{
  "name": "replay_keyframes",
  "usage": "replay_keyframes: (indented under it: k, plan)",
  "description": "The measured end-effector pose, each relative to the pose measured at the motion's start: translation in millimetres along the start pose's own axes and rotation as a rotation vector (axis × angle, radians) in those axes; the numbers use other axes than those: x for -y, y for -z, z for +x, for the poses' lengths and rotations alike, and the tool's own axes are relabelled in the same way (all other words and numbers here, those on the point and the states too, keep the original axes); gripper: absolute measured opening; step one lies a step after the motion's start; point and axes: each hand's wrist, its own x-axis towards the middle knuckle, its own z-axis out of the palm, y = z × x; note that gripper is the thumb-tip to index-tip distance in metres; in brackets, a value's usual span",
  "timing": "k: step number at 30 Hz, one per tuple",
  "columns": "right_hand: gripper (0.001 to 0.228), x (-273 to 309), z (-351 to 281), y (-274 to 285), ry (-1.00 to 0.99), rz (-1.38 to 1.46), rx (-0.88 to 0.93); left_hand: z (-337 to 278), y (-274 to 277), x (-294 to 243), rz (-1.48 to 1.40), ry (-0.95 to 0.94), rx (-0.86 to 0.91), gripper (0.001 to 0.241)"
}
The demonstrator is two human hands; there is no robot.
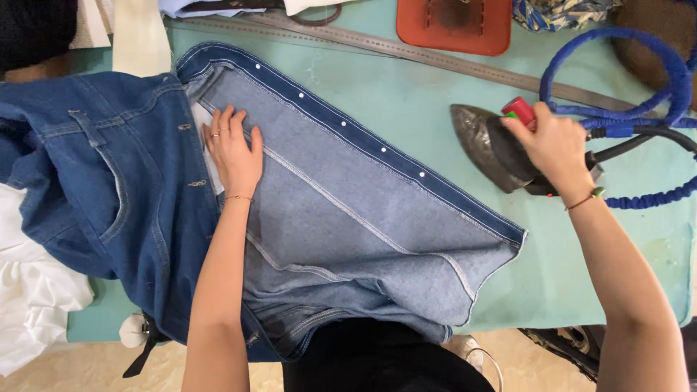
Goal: Pressing the seams and fabric of a denim garment using a steam iron on an ironing board.
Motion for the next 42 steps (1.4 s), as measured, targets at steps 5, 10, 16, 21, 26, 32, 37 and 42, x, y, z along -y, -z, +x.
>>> replay_keyframes:
  k: [5, 10, 16, 21, 26, 32, 37, 42]
  plan:
    - [0.050, -10.2, -15.1, 7.4, -0.088, 0.027, -0.033, 2.4, 3.6, -1.2, 0.015, 0.002, 0.010, 0.038]
    - [0.077, 65.7, -65.8, 26.7, -0.047, 0.114, -0.164, 5.2, 3.8, -0.7, 0.030, 0.001, -0.052, 0.061]
    - [0.075, 154.2, -201.6, 31.7, -0.235, 0.289, -0.131, 9.5, -1.9, -1.1, 0.035, -0.009, -0.054, 0.026]
    - [0.070, 158.5, -326.1, -42.8, -0.747, 0.770, -0.177, 19.4, -17.1, 21.4, 0.221, -0.139, -0.026, 0.020]
    - [0.060, 178.5, -354.5, -51.8, -1.110, 1.315, -0.123, 33.8, -14.8, 38.2, 0.385, -0.308, 0.044, 0.027]
    - [0.062, 184.4, -342.7, -46.4, -1.079, 1.742, -0.266, 60.9, -11.9, 80.8, 0.767, -0.472, 0.070, 0.018]
    - [0.061, 160.9, -358.8, -23.6, -1.117, 1.450, -0.063, 76.9, 34.8, 68.2, 0.653, -0.570, 0.086, 0.029]
    - [0.052, 100.0, -356.0, -62.2, -0.996, 1.226, -0.003, 100.0, 33.2, 91.7, 0.441, -0.524, 0.039, 0.034]
